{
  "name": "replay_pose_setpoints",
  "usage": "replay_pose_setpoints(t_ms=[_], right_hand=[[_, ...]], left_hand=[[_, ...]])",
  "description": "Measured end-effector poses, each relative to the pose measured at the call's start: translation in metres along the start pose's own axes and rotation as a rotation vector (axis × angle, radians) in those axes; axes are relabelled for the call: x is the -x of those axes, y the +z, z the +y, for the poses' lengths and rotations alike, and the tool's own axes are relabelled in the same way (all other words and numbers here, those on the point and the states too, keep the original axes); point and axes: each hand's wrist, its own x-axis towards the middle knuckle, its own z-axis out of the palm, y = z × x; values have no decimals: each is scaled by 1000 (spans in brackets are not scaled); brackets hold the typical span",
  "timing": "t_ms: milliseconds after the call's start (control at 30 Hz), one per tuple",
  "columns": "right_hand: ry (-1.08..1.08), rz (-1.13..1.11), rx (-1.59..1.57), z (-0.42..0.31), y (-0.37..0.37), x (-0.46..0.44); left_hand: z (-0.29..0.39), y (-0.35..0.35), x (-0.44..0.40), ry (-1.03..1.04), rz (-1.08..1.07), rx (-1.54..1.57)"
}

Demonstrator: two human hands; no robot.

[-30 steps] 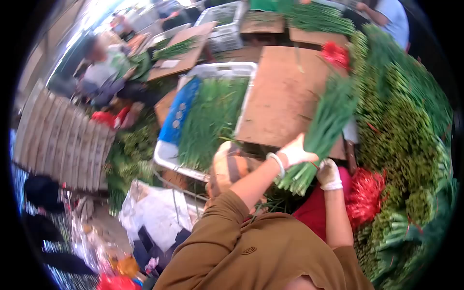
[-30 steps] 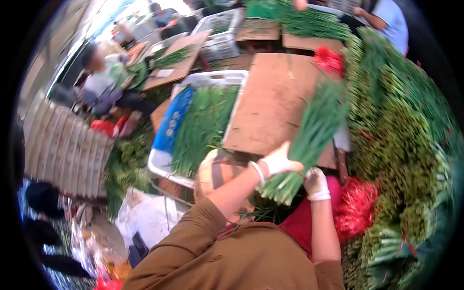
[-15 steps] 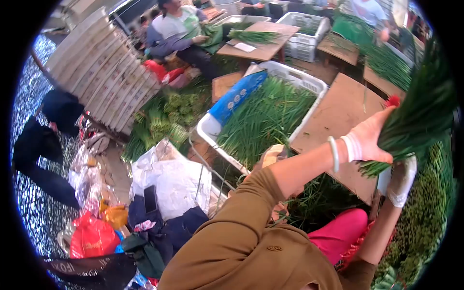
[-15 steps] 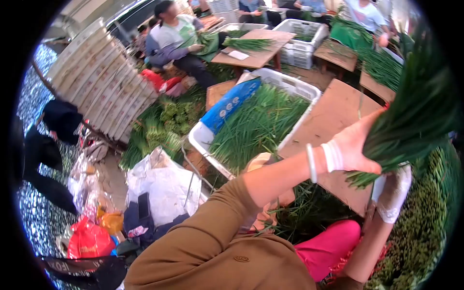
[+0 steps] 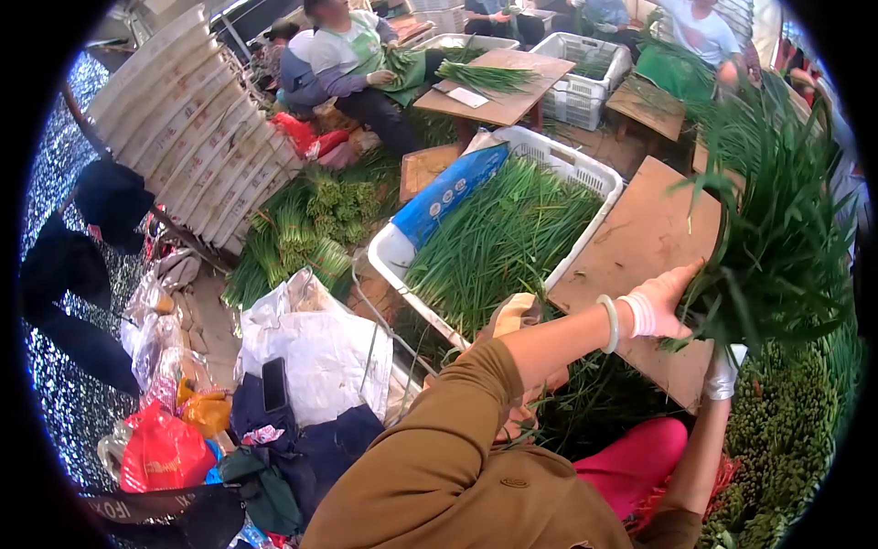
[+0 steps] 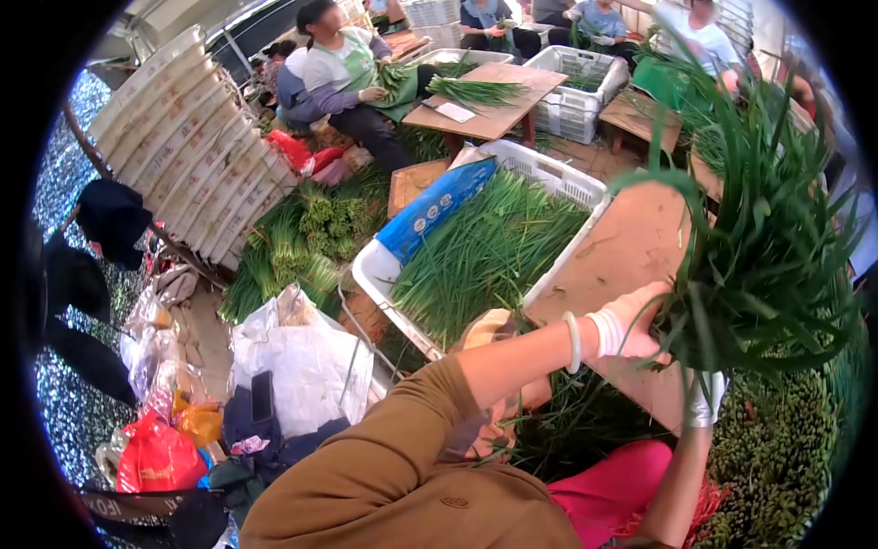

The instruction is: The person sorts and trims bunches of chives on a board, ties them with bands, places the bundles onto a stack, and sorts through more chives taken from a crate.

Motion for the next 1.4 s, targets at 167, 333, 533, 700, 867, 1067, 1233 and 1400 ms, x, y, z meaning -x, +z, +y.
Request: replay_pose_setpoints(t_ms=[167,333,533,700,867,1067,1233,1400], right_hand=[[-84,63,335,50,-20,-3],[1,49,109,-41,44,-6],[460,-13,-514,5,21,2],[485,368,-609,165,4,69],[611,522,-698,79,28,78],[540,524,-700,77,33,72],[491,468,-570,72,39,69],[451,477,-648,74,46,63]], left_hand=[[11,-16,-2,-424,-354,92],[-11,-8,-6,-357,-375,88],[1,-35,-38,-572,-513,131],[-105,-23,41,-986,-407,423],[-96,-19,72,-1057,-364,438],[-72,-6,59,-953,-417,403],[-36,-12,55,-572,-724,-150],[-18,-5,60,-489,-823,-448]])
